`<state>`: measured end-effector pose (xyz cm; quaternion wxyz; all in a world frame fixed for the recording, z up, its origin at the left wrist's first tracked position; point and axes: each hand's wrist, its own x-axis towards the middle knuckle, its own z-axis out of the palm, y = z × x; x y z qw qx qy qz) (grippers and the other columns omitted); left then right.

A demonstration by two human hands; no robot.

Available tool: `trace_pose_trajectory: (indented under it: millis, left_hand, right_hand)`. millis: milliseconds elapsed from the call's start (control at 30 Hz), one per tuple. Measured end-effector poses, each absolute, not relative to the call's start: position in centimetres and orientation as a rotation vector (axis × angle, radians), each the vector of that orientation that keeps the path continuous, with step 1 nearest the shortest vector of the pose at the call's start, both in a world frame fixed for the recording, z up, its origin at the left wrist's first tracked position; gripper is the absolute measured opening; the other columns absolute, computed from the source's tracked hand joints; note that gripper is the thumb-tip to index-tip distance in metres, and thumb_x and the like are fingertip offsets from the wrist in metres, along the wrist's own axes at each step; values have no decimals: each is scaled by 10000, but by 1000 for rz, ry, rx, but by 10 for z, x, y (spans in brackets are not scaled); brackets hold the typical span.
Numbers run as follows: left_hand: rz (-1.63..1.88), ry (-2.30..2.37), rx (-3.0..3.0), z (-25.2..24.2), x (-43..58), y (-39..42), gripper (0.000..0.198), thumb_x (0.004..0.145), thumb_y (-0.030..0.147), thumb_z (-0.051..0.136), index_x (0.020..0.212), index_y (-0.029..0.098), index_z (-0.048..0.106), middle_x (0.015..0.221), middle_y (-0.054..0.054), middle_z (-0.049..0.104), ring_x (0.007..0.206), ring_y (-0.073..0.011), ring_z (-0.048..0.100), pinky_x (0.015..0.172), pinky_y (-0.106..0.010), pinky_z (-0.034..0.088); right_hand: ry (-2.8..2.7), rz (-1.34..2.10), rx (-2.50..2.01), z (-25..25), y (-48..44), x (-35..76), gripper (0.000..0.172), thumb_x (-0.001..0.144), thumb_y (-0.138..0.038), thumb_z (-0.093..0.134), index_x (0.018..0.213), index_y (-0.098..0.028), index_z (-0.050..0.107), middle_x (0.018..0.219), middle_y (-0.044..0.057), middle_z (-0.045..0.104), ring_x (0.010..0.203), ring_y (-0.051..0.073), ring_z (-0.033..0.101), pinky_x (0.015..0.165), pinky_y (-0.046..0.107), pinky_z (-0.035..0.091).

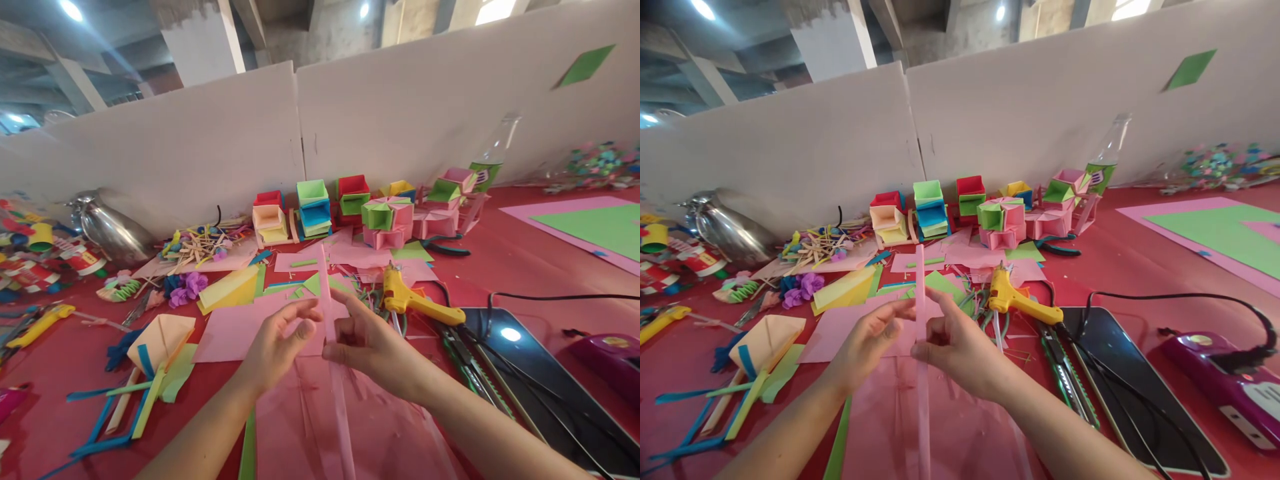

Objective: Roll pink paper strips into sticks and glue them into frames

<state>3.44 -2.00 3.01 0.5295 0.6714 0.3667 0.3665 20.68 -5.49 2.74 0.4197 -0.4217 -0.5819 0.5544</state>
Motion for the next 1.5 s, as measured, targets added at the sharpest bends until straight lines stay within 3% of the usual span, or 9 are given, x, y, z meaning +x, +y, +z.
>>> trace_pose_trajectory:
  millis: [133, 233, 333, 433, 700, 967, 1067, 1233, 1500]
  left_hand:
    - [862, 864, 1447, 29, 43, -26, 257, 764, 367, 603, 924, 181, 680, 1025, -65, 656, 1030, -236, 555, 909, -315, 395]
    - [986, 960, 1191, 28, 41, -20, 221, 731, 378, 632, 777, 167, 680, 870, -56, 695, 868, -208, 621, 783, -295, 459]
    - [1090, 987, 921, 29, 36, -10, 264, 685, 398, 668, 813, 167, 660, 781, -48, 699, 699, -170, 643, 619, -257, 480]
    - [1108, 991, 848, 30, 32, -5, 286, 648, 381, 703, 811, 151, 656, 762, -47, 695, 657, -150, 641, 560, -221, 471]
    - [984, 903, 927, 35, 35, -10, 286, 662, 325, 703, 871, 137, 652, 836, -75, 704, 705, -168, 652, 626, -256, 506]
    - [1012, 905, 943, 31, 32, -5, 254, 717, 309, 642, 921, 160, 617, 797, -61, 706, 670, -170, 656, 611, -270, 508]
    - [969, 895, 1050, 27, 30, 2, 210, 685, 281, 674, 822, 129, 626, 851, -85, 699, 732, -177, 653, 666, -277, 507]
    - [816, 945, 1138, 20, 19, 13, 286, 665, 309, 693, 873, 140, 592, 807, -95, 693, 717, -184, 648, 664, -296, 492]
    - [747, 1167, 1900, -2, 10, 4, 85, 739, 203, 534, 663, 187, 502, 654, 23, 546, 628, -126, 523, 582, -221, 396]
  right_hand:
    - [-1518, 1397, -1115, 24, -60, 198, 762, 750, -209, 599, 1373, -243, 161, 625, -61, 541, 556, 98, 489, 512, 218, 373]
    - [-1586, 1278, -1182, 20, -61, 196, 620, 852, -250, 469, 1385, -232, 153, 585, -59, 543, 529, 104, 519, 529, 233, 426]
    - [-1819, 849, -1199, 18, -60, 197, 492, 878, -182, 382, 1350, -260, 266, 816, 19, 614, 690, 126, 580, 627, 269, 480]
    - [-2101, 318, -1033, 20, -59, 198, 396, 854, -106, 397, 1214, -254, 473, 1087, 82, 553, 902, 150, 562, 720, 285, 493]
    - [-2290, -82, -766, 24, -61, 201, 274, 883, -103, 403, 1082, -183, 574, 996, 65, 644, 917, 149, 570, 770, 289, 485]
    - [-2349, -77, -725, 26, -60, 204, 253, 864, -86, 450, 1072, -150, 578, 1079, 71, 636, 933, 176, 556, 776, 321, 472]
    - [-2301, 39, -754, 21, -58, 204, 223, 860, -98, 470, 1029, -176, 592, 1014, 52, 654, 883, 154, 560, 741, 299, 469]
    - [-2288, 185, -750, 19, -60, 199, 210, 876, -125, 443, 990, -186, 608, 925, 60, 670, 795, 147, 573, 666, 280, 461]
    - [-2523, 368, -820, 12, -63, 187, 231, 895, -142, 402, 903, -175, 630, 722, 58, 638, 695, 144, 556, 616, 258, 426]
